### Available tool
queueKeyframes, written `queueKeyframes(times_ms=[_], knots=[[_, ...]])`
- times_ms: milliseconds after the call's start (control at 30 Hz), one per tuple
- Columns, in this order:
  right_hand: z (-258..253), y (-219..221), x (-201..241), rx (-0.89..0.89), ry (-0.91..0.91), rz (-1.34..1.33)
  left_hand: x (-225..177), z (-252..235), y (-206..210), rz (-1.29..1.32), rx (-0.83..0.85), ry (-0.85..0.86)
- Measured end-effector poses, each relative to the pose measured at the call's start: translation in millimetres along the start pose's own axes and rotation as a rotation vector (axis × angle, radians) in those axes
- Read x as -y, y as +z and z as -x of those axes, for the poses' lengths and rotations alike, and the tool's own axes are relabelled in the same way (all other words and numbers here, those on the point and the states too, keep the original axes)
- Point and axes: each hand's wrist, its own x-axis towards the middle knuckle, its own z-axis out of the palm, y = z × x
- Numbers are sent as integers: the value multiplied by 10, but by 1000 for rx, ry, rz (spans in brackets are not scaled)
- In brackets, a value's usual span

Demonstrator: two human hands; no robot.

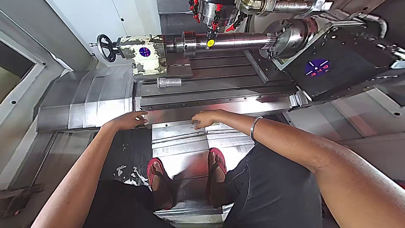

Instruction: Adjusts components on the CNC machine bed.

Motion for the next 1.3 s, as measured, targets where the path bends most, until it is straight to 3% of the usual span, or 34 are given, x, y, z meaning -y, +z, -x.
queueKeyframes(times_ms=[1300], knots=[[-37, 38, 2, 23, 8, 34, 64, 30, -19, 2, -63, -10]])
